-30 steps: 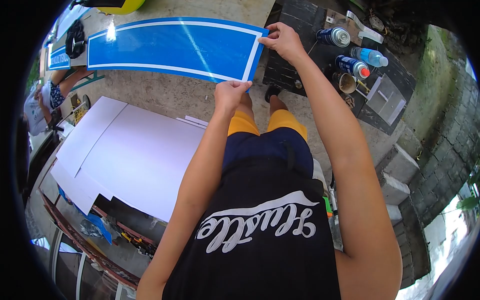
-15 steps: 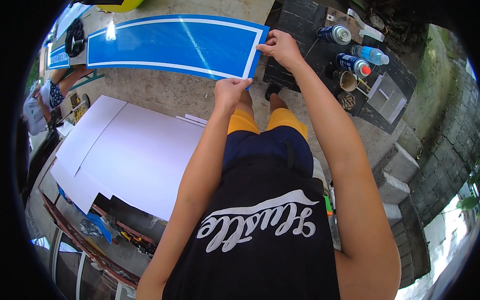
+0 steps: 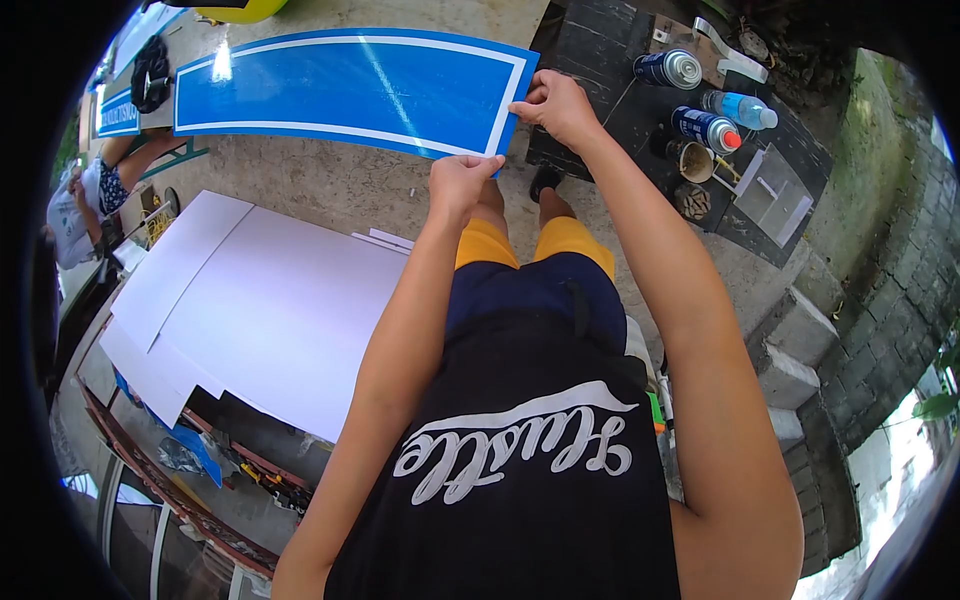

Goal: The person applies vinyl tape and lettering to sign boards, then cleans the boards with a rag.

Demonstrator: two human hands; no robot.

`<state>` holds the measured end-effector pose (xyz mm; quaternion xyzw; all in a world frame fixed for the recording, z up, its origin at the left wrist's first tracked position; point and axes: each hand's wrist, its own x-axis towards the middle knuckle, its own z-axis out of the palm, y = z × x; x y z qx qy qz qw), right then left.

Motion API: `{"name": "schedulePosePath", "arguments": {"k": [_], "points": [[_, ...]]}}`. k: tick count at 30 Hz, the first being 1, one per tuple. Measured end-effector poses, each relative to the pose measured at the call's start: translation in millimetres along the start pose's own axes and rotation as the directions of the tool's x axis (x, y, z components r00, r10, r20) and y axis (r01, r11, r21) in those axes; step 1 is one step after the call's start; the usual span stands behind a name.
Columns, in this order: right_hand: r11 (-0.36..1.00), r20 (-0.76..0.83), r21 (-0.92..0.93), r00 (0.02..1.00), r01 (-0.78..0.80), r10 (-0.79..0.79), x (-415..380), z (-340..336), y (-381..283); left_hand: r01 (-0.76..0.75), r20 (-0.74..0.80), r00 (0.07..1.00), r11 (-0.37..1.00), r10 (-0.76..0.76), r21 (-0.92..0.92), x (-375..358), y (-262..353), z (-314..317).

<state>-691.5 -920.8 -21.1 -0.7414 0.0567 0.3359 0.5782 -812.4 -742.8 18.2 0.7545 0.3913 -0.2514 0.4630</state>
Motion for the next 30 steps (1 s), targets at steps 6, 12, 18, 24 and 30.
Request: {"name": "schedulePosePath", "arguments": {"k": [6,12,18,24,30], "points": [[0.999,0.007,-0.027,1.0,-0.029,0.029,-7.9,2.9,-4.8,0.014,0.01,1.0,1.0,-0.014,0.005,-0.8,2.4,-1.4],[0.999,0.031,-0.019,0.999,-0.041,0.042,-13.0,4.8,-8.8,0.013,0.025,1.0,1.0,-0.013,0.013,-3.9,6.5,-4.6],[0.982,-0.021,0.158,0.994,-0.099,0.104,-1.4,-0.9,-7.6,0.005,0.014,1.0,1.0,-0.006,0.024,-3.2,5.1,-3.7],[0.996,-0.007,0.074,0.999,-0.044,0.044,6.8,-4.7,-10.9,0.013,0.007,1.0,1.0,-0.013,0.025,-3.4,6.1,-3.1],[0.995,0.052,0.04,0.995,-0.089,0.087,-8.1,7.5,-6.4,0.007,0.006,1.0,0.999,-0.008,0.036,-4.0,6.2,-3.3]]}}
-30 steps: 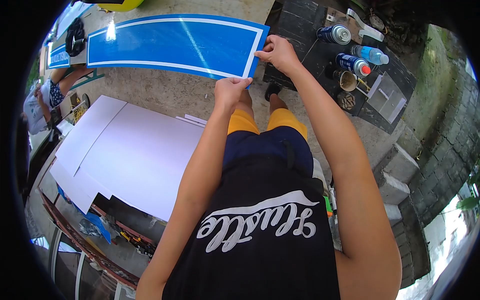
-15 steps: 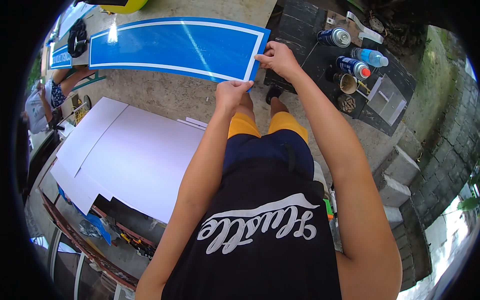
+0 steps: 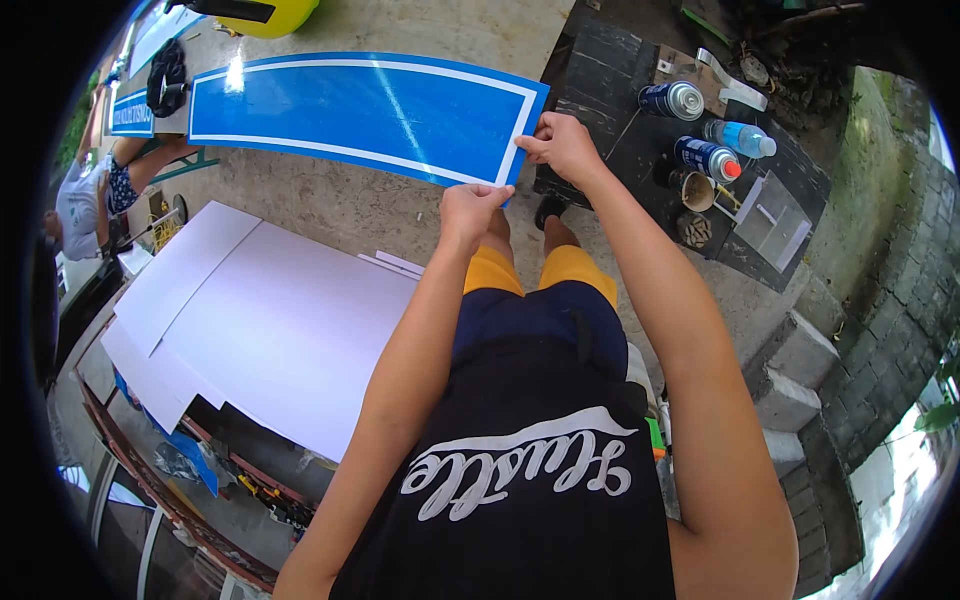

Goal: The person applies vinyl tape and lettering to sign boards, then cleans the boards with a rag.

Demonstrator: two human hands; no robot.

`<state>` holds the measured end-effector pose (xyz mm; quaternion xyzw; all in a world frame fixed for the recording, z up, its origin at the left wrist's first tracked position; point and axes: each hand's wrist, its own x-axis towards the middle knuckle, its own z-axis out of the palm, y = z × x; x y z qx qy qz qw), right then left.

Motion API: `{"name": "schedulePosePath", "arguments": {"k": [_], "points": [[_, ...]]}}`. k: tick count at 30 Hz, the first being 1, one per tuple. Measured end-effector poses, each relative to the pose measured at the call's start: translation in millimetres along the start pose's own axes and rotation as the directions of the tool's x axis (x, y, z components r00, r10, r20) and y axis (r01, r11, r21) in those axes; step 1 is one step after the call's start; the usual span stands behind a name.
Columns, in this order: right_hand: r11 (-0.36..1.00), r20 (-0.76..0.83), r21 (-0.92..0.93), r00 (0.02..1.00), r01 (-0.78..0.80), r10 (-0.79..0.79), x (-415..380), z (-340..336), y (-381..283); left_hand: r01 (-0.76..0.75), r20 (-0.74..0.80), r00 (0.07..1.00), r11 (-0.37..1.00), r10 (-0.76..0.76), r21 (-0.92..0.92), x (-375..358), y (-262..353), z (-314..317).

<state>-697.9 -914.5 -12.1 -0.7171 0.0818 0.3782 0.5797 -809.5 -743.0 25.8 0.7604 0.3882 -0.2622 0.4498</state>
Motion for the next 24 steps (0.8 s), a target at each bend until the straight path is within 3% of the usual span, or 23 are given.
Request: {"name": "schedulePosePath", "arguments": {"k": [9,15,18,21,24], "points": [[0.999,0.008,-0.036,1.0,-0.016,0.016,-10.3,7.7,0.6,-0.033,-0.004,0.999,0.996,0.033,-0.084,-4.8,-4.2,1.0],[0.997,0.006,-0.08,1.0,-0.02,0.021,-10.1,6.2,-2.3,-0.05,-0.014,0.999,0.936,0.048,-0.348,-13.0,-24.2,8.4],[0.998,-0.005,-0.07,1.0,-0.007,0.007,-10.2,6.2,-2.6,-0.037,-0.018,0.999,0.935,0.033,-0.352,-15.0,-22.4,7.4],[0.998,-0.015,-0.063,1.0,-0.001,0.0,-11.6,6.7,-0.3,-0.04,-0.103,0.994,0.98,0.02,-0.195,-19.4,-14.1,5.6],[0.999,-0.02,-0.047,1.0,0.013,-0.014,-12.6,8.2,0.8,-0.065,-0.124,0.991,0.98,0.042,-0.19,-10.8,-23.6,9.9]]}}
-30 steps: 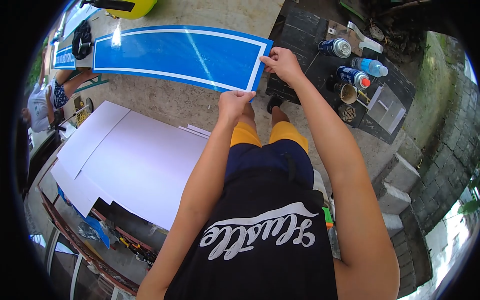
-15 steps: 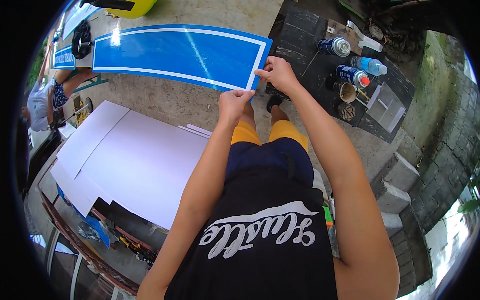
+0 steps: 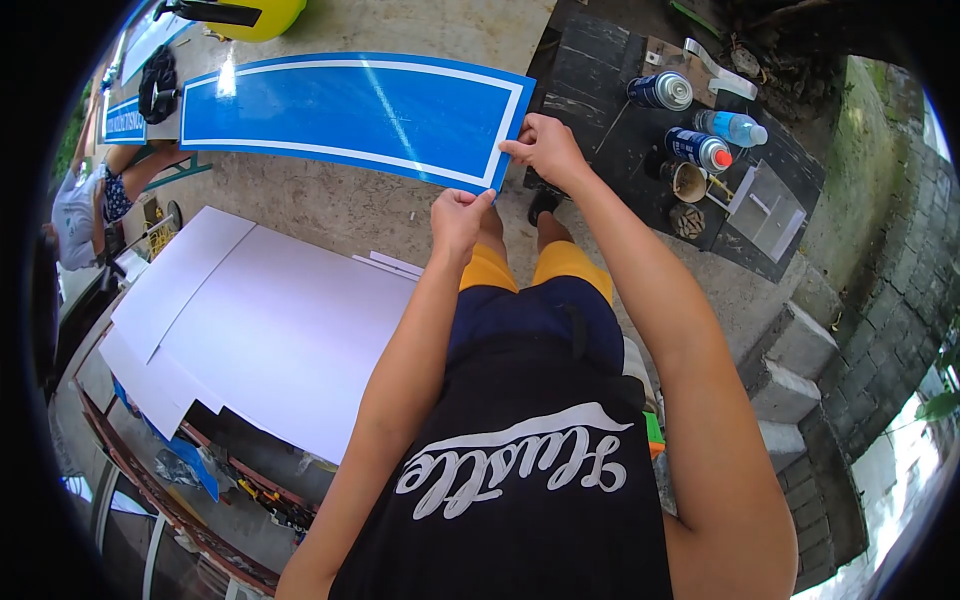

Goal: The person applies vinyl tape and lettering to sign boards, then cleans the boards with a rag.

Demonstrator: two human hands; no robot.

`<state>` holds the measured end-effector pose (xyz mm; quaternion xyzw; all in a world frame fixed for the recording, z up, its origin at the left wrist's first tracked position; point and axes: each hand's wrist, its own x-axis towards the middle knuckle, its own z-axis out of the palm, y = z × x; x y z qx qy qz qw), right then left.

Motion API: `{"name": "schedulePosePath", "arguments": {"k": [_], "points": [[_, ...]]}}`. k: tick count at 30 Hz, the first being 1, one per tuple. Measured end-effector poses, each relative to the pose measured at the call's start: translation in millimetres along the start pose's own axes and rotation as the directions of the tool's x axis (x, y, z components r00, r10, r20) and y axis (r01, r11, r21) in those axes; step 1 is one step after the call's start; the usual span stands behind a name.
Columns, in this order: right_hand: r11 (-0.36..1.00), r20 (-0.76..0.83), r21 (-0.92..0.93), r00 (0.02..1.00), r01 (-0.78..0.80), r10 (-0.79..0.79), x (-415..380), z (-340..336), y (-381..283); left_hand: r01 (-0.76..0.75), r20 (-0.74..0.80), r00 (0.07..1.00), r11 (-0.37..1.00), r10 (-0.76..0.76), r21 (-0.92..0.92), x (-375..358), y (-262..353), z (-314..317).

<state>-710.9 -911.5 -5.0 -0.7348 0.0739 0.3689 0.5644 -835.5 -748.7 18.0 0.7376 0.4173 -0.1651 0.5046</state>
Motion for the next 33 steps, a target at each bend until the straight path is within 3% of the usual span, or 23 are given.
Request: {"name": "schedulePosePath", "arguments": {"k": [6,9,33], "points": [[1.0,0.005,0.025,1.0,0.0,0.0,-1.1,4.5,8.1,0.032,0.007,0.999,0.999,-0.032,-0.029,-1.1,-1.6,-2.4],[1.0,0.005,0.029,1.0,0.004,-0.005,-0.1,4.0,6.8,0.03,0.043,0.999,0.991,-0.025,-0.127,2.4,-9.0,-0.4],[0.998,0.03,-0.062,0.999,-0.012,0.014,-6.4,3.4,-2.2,0.039,-0.019,0.999,0.999,-0.039,0.035,3.3,-7.9,1.3]]}}
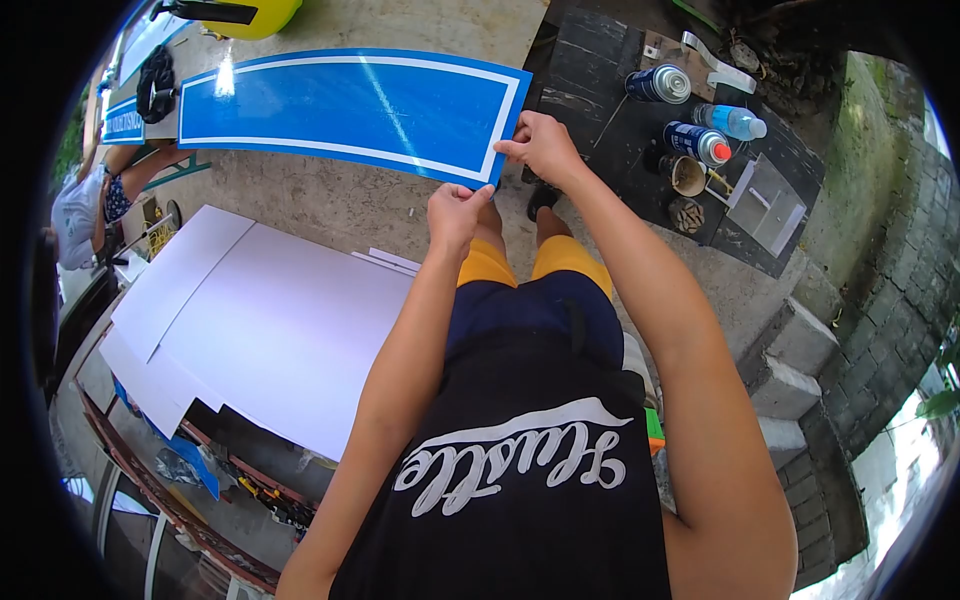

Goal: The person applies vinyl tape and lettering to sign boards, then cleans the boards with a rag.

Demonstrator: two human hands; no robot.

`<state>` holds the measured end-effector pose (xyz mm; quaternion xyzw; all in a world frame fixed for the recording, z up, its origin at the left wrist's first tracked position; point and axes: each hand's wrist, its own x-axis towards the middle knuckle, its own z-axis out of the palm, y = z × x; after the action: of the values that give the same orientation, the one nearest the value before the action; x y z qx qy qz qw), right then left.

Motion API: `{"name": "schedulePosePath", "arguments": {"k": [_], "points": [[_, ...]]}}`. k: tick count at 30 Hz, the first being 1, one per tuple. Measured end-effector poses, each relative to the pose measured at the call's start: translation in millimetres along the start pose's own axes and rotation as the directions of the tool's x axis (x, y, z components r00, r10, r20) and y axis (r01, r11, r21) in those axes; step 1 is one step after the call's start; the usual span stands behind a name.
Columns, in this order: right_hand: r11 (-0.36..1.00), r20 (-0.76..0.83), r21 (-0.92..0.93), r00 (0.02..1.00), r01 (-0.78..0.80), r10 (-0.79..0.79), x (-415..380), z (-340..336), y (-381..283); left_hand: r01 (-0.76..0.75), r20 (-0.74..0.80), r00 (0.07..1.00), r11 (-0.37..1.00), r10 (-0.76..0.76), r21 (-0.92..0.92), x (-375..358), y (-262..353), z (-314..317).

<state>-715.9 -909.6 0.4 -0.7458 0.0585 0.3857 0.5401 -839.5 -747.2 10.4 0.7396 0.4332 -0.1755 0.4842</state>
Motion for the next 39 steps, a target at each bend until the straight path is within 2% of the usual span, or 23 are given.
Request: {"name": "schedulePosePath", "arguments": {"k": [4,15,18,30,36,39], "points": [[0.998,-0.022,0.051,0.999,0.039,-0.038,2.2,2.2,7.7,-0.009,0.014,1.0,0.999,0.009,-0.037,0.0,-0.9,-0.8],[0.999,-0.012,0.042,1.0,0.019,-0.018,1.0,0.5,4.6,-0.05,0.048,0.997,0.99,0.056,-0.129,-2.3,-1.8,-3.1],[0.999,-0.015,0.028,1.0,0.018,-0.018,0.3,0.5,3.2,-0.082,0.016,0.996,0.996,0.082,-0.022,-7.7,6.9,-1.8],[0.999,-0.01,0.018,0.999,0.052,-0.051,3.6,1.9,11.5,-0.077,-0.042,0.996,0.99,0.082,0.118,-4.9,0.9,1.2],[0.997,-0.023,0.043,0.998,0.056,-0.056,3.1,2.8,13.4,-0.066,-0.037,0.997,0.989,0.072,0.131,-7.7,6.4,-0.4],[0.998,-0.026,0.007,0.998,0.054,-0.054,0.1,3.6,14.1,-0.088,-0.039,0.995,0.993,0.091,0.076,-10.0,10.4,0.2]]}}
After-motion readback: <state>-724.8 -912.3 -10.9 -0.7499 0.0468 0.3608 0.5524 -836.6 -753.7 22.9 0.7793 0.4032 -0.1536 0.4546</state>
